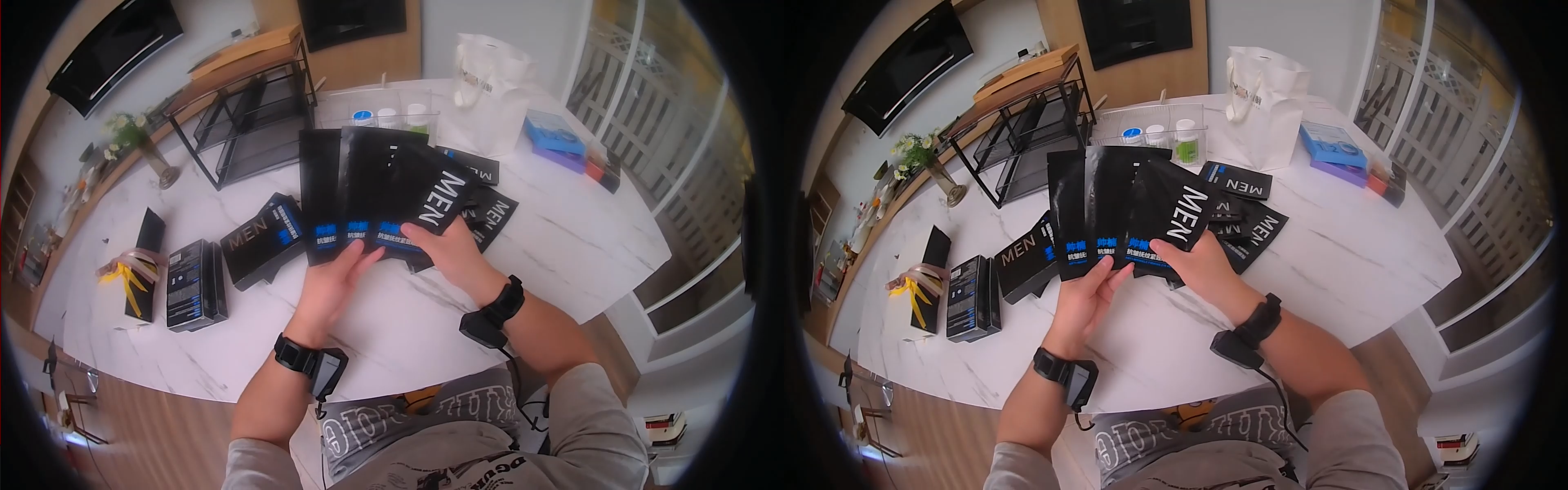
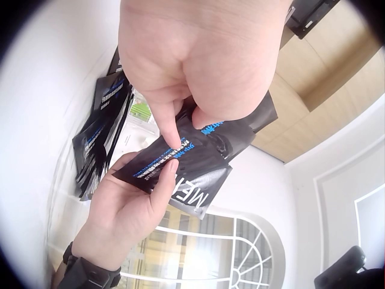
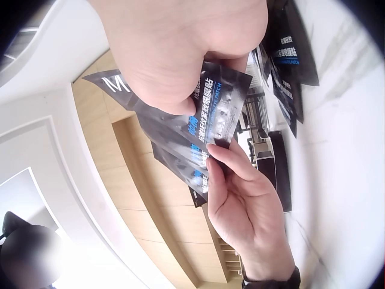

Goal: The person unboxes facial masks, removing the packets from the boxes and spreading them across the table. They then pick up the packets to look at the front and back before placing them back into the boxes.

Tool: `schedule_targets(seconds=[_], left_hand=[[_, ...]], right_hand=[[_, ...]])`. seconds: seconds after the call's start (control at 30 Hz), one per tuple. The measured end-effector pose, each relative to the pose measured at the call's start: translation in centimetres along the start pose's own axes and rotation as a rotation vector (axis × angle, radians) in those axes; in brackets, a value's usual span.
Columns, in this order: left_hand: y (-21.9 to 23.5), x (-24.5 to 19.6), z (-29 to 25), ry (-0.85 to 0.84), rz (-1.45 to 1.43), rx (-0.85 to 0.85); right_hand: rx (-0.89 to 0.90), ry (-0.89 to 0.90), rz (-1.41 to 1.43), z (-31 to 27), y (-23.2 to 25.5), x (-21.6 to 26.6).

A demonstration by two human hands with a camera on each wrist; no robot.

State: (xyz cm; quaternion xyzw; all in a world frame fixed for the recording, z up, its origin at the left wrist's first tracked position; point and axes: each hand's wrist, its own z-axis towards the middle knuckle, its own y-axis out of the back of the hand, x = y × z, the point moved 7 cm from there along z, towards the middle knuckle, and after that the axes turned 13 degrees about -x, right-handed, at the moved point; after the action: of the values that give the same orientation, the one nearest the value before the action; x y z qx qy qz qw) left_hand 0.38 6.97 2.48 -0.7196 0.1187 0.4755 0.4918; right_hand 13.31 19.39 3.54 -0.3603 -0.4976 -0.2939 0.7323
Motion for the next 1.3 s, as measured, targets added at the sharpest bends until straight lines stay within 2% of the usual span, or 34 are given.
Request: schedule_targets(seconds=[0.07, 0.17, 0.27, 0.57, 0.7, 0.8, 1.0, 1.13, 1.23, 1.3], left_hand=[[0.0, 0.0, 0.0, 0.008, -0.005, 0.002], [0.1, 0.2, 0.1, 0.012, -0.01, 0.01], [0.1, 0.0, 0.0, 0.002, -0.011, -0.002], [0.3, 0.2, 0.2, -0.016, 0.014, -0.051], [0.5, 0.2, 0.3, -0.037, 0.023, -0.087], [0.8, 0.2, 0.7, -0.045, 0.03, -0.097], [0.8, 0.0, 0.6, -0.046, 0.021, -0.12], [0.5, 0.4, 0.4, 0.014, 0.032, -0.04], [-0.3, 0.8, -0.2, 0.066, 0.037, -0.001], [-0.3, 0.9, -0.3, 0.05, 0.08, 0.039]], right_hand=[[0.034, -0.044, -0.026, -0.1, -0.1, 0.0], [-0.018, 0.037, 0.005, 0.0, 0.1, 0.1], [-0.013, 0.039, 0.001, 0.0, 0.0, 0.3], [0.025, -0.029, 0.092, 0.1, -0.1, -0.3], [0.022, 0.005, 0.003, 0.3, 0.2, -0.8], [-0.013, -0.109, 0.007, 0.4, 0.7, -1.1], [-0.009, -0.124, 0.051, 0.6, 0.6, -1.5], [0.083, -0.138, 0.048, 0.7, 0.7, -1.9], [0.075, -0.174, 0.311, 0.3, -0.1, -1.1], [0.051, -0.132, 0.266, 0.3, 0.1, -1.0]])
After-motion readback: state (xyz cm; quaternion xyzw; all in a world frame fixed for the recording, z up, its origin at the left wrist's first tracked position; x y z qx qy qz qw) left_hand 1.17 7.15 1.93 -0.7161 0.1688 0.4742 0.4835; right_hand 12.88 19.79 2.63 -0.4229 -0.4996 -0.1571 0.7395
